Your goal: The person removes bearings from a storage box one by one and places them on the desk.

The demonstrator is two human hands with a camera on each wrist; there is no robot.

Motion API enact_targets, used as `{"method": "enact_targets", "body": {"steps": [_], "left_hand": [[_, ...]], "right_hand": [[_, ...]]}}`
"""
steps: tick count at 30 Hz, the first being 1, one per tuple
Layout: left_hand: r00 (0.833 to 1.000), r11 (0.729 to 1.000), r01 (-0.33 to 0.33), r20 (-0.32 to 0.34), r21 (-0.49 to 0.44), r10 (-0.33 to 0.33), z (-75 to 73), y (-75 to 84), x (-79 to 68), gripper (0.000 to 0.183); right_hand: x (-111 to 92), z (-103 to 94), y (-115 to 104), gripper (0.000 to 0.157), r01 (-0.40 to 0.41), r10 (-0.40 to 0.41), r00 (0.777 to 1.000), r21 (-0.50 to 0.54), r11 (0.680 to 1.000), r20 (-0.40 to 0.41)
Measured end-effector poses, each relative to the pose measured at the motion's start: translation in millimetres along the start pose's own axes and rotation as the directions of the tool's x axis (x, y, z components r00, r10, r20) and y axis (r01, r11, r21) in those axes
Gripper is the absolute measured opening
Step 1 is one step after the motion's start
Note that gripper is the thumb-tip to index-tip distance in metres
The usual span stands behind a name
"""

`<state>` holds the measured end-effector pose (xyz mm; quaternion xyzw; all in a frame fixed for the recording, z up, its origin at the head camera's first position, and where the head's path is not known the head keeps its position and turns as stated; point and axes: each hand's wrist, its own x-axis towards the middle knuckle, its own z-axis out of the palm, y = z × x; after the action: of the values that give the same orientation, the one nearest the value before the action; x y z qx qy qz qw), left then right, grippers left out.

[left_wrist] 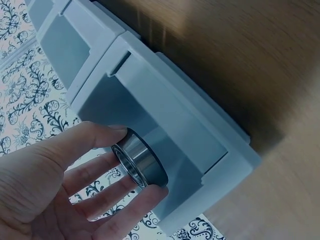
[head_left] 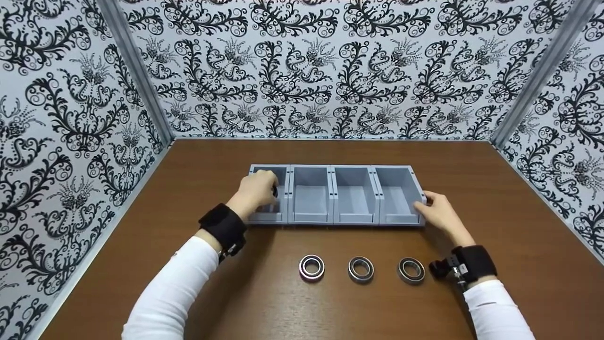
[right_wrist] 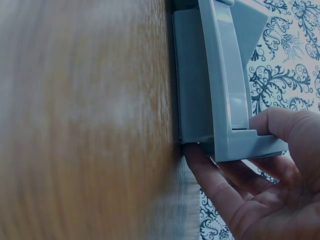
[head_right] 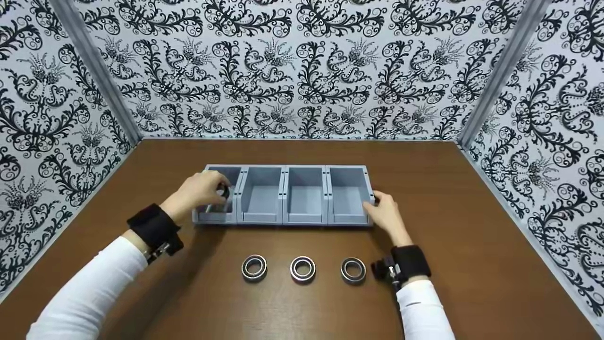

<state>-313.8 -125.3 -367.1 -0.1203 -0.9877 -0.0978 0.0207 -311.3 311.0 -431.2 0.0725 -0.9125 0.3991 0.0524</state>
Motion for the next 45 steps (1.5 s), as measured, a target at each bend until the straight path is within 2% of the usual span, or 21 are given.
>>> {"method": "enact_targets", "body": {"steps": [17,32,45], "left_hand": [[1.000,1.000,-0.023,-0.017,-0.017,0.023,-9.6,1.2,-3.1,0.040],[0.998,0.999,-0.041,-0.042,-0.030,0.040,-12.8,1.0,-4.0,0.032],[0.998,0.998,-0.048,-0.042,-0.050,0.046,-16.0,3.2,-6.1,0.029]], "right_hand": [[0,0.2,-2,0.041,-0.016,0.016,1.000,-0.006,1.000,0.005],[1,0.2,1,0.039,-0.003,0.003,1.000,-0.007,1.000,0.010],[2,0.0,0,0.043,-0.031,0.032,0.999,-0.016,0.999,0.032]]}}
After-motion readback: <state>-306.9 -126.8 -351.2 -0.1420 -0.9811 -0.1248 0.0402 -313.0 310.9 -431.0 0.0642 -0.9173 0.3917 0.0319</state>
